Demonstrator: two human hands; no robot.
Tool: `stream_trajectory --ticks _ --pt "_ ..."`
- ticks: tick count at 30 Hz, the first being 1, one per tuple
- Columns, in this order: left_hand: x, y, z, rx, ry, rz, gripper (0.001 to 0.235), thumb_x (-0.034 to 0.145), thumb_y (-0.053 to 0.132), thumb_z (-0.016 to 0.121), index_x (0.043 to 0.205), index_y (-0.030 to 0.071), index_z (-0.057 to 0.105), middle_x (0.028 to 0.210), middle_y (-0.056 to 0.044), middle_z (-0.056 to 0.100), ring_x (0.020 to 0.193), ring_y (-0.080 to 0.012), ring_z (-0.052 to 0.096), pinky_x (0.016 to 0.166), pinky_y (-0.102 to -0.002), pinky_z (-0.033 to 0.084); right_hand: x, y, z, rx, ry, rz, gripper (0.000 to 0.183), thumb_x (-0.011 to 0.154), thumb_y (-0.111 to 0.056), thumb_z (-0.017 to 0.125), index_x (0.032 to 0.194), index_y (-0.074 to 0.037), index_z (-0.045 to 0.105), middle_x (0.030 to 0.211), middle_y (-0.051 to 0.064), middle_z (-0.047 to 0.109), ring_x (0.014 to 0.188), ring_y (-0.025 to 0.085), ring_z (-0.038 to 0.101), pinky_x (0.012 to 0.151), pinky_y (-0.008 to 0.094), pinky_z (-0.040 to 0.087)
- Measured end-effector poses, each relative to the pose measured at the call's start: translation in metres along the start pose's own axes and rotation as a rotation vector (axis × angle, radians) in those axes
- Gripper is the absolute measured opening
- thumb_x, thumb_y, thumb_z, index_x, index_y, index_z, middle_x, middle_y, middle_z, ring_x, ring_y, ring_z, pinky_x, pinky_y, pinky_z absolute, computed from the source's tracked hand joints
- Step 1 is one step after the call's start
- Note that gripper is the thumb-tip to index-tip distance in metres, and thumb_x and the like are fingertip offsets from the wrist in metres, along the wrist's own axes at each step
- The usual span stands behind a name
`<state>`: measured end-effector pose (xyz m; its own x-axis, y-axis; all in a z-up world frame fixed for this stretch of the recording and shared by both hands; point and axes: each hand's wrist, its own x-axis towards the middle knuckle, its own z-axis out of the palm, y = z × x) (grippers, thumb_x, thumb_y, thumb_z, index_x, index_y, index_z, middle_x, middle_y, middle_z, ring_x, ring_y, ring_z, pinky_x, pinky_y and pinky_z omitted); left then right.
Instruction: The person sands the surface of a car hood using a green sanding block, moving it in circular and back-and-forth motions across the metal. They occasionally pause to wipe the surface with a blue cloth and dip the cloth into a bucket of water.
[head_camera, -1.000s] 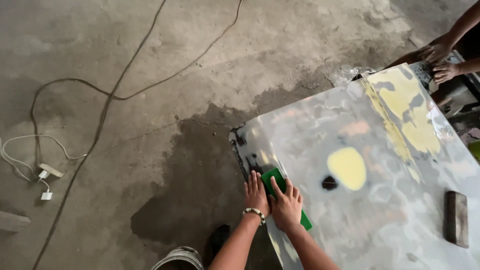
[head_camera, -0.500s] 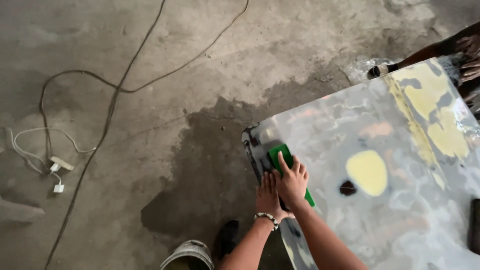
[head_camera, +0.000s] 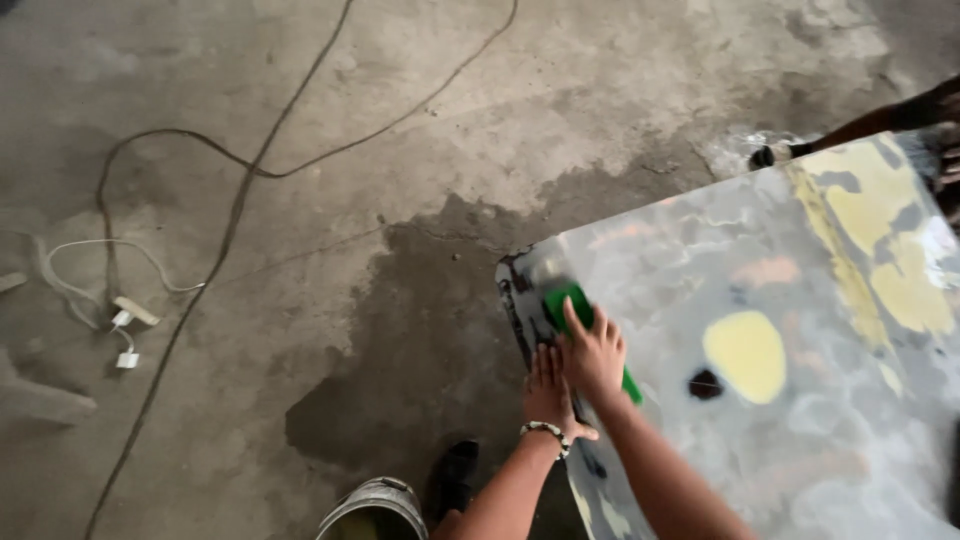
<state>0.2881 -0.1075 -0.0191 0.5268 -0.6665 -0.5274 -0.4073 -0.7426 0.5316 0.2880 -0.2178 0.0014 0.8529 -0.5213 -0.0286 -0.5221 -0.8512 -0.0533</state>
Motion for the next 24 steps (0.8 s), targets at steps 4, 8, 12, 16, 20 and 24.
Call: stream_trajectory --ticks 4,8,12,16,20,24 --pt "0.006 -0.007 0.022 -0.108 0.039 -0.025 0.166 0.045 0.062 0.097 0.165 0.005 -0.002 0.174 -0.019 -0.001 0.160 -0.0348 0.004 0.126 -0.051 0.019 0.066 -0.012 0.013 0.030 0.033 -0.030 0.069 0.090 -0.040 0.068 0.155 -0.037 0.043 0.148 0.015 0.044 0.128 0.041 0.046 0.104 0.054 0.041" --pt "0.007 -0.014 0.029 -0.162 0.039 0.016 0.167 0.048 0.066 0.097 0.165 0.006 -0.007 0.173 -0.018 -0.007 0.159 -0.0341 -0.001 0.123 -0.055 0.016 0.068 -0.013 0.011 0.027 0.013 -0.037 0.069 0.087 -0.038 0.070 0.151 -0.037 0.046 0.146 0.017 0.044 0.123 0.041 0.047 0.101 0.055 0.042" --pt "0.007 -0.011 0.016 -0.144 0.130 0.077 0.169 0.045 0.066 0.098 0.162 0.004 -0.007 0.171 -0.019 -0.006 0.158 -0.0362 -0.003 0.128 -0.049 0.012 0.009 0.000 -0.009 0.059 0.038 -0.056 0.067 0.088 -0.038 0.069 0.152 -0.038 0.049 0.143 0.015 0.048 0.124 0.040 0.049 0.101 0.053 0.043" --pt "0.030 -0.015 0.059 0.034 0.139 0.015 0.148 0.059 0.061 0.090 0.159 0.008 -0.005 0.167 -0.016 -0.004 0.154 -0.0330 0.002 0.120 -0.052 0.017 -0.093 0.022 -0.028 0.064 0.104 -0.057 0.067 0.085 -0.038 0.070 0.149 -0.035 0.051 0.141 0.017 0.050 0.121 0.041 0.050 0.100 0.053 0.043" --pt "0.014 -0.006 0.050 0.024 0.258 -0.003 0.147 0.067 0.048 0.096 0.164 0.008 -0.008 0.172 -0.015 -0.007 0.155 -0.0322 0.002 0.122 -0.047 0.018 -0.172 0.048 -0.043 0.048 0.096 -0.026 0.065 0.085 -0.037 0.071 0.147 -0.035 0.052 0.140 0.017 0.050 0.122 0.040 0.050 0.102 0.052 0.042" --pt "-0.003 0.002 0.023 -0.138 -0.001 -0.066 0.149 0.064 0.048 0.095 0.162 0.009 -0.009 0.173 -0.012 -0.009 0.161 -0.0295 0.000 0.126 -0.044 0.019 -0.188 0.056 -0.046 0.044 0.067 0.024 0.065 0.083 -0.038 0.070 0.146 -0.034 0.052 0.140 0.017 0.050 0.122 0.039 0.050 0.101 0.052 0.041"
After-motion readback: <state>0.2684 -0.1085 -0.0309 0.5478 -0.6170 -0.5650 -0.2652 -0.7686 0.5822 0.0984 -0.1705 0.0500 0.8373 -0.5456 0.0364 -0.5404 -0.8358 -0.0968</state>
